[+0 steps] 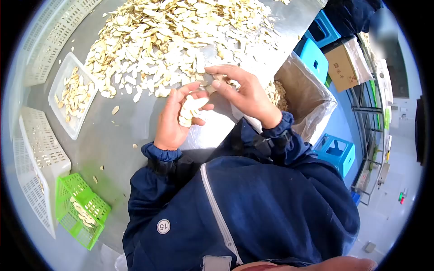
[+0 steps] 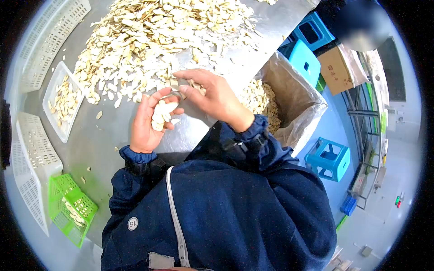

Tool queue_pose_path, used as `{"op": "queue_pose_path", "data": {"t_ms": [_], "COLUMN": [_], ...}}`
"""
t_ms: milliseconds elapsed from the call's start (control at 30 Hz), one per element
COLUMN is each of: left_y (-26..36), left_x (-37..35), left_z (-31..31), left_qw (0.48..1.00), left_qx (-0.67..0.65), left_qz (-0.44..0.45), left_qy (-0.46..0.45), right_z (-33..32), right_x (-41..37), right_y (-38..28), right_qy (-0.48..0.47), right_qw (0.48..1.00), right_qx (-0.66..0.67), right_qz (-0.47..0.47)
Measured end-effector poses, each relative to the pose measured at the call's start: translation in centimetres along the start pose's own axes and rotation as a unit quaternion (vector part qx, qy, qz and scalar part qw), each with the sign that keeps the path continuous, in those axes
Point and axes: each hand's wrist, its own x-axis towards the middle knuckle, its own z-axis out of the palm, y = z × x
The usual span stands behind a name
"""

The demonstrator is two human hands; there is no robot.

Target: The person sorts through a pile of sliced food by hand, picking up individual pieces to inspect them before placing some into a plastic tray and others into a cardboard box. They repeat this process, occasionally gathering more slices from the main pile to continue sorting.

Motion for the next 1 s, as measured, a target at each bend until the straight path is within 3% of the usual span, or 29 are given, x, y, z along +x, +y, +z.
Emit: {"op": "queue_pose_path", "data": {"t_ms": [133, 233, 300, 367, 433, 533, 633, 833, 900, 1000], "left_y": [-1.3, -1.0, -0.6, -0.4, -0.2, -0.3, -0.4, -0.4, -0.7, -0.3], "left_x": [1.3, 1.1, 0.8, 0.8, 0.6, 0.3, 0.7, 0.9, 1.1, 0.5], "left_z": [-5.2, -4.1, -3.3, -3.1, -2.9, -2.7, -3.5, -3.3, -3.4, -2.2], "left_qw": [0.992, 0.995, 0.996, 0.994, 0.998, 0.998, 0.992, 0.996, 0.997, 1.000], "left_qx": [-0.035, -0.062, -0.070, -0.076, -0.037, 0.021, -0.060, -0.055, -0.033, 0.011], "left_qz": [-0.005, -0.001, 0.001, 0.004, -0.008, -0.008, -0.018, 0.021, 0.024, 0.018], "left_qy": [-0.123, -0.080, -0.062, -0.073, -0.057, -0.058, -0.107, -0.060, -0.065, -0.001], "right_z": [1.8, 0.0, -2.6, -4.2, -3.5, 0.5, 3.8, 3.1, 3.1, 5.0], "right_x": [0.2, -0.4, -0.9, -0.1, 0.6, 3.3, 4.3, 2.6, 1.8, 1.0], "right_y": [1.5, 4.6, 5.7, 5.0, 3.9, 2.0, 0.0, -1.3, -2.5, -3.3], "right_qy": [0.017, 0.014, 0.063, 0.104, 0.100, 0.056, 0.002, 0.052, 0.010, -0.027], "right_qw": [0.955, 0.951, 0.945, 0.917, 0.945, 0.954, 0.952, 0.985, 0.993, 0.979], "right_qx": [-0.236, -0.250, -0.313, -0.376, -0.304, -0.242, -0.213, -0.140, -0.072, -0.130], "right_qz": [-0.181, -0.180, -0.067, -0.084, -0.063, -0.166, -0.221, -0.084, -0.091, -0.157]}}
